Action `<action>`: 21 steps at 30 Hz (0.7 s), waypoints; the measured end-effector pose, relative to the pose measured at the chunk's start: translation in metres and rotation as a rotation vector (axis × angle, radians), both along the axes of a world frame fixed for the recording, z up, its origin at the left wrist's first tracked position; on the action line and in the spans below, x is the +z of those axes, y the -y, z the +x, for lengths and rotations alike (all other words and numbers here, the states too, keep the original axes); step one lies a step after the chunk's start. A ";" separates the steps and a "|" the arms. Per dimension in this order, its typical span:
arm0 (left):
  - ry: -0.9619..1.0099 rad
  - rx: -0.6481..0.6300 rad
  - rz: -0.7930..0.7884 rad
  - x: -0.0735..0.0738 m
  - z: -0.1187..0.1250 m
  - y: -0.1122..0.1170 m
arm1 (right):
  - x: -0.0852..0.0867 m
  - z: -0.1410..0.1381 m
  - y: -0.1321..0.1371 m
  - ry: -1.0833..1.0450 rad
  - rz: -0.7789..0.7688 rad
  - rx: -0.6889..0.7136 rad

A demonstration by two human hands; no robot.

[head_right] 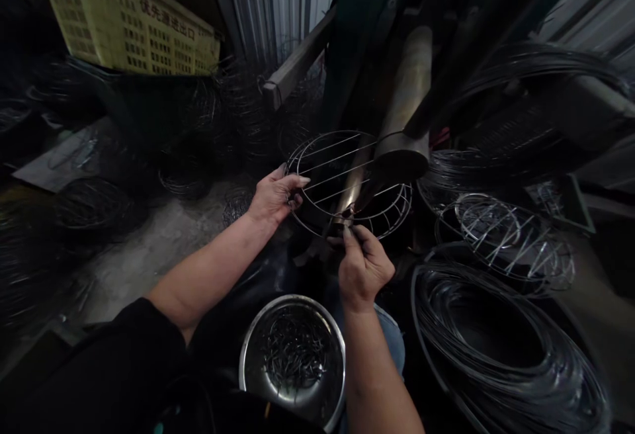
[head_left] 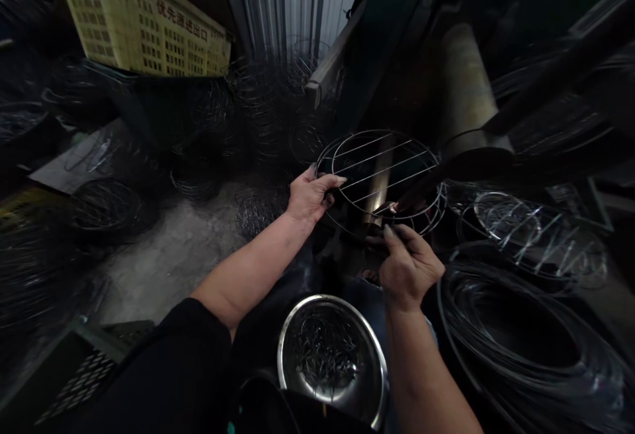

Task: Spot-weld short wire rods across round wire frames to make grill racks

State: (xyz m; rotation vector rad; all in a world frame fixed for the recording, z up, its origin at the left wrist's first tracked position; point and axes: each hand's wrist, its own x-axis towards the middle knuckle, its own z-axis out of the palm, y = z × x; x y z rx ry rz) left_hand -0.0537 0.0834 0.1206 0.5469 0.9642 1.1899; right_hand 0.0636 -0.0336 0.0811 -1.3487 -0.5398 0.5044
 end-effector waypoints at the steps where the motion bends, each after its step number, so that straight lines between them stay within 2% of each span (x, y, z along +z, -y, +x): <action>1: -0.003 -0.001 0.000 0.000 0.000 -0.001 | 0.000 0.000 -0.001 0.001 0.008 0.004; 11: -0.012 -0.011 -0.055 -0.002 0.002 -0.011 | 0.001 0.006 -0.006 0.036 -0.027 0.038; 21: -0.029 0.039 -0.148 0.002 0.007 -0.015 | 0.005 0.015 -0.012 -0.047 0.053 0.122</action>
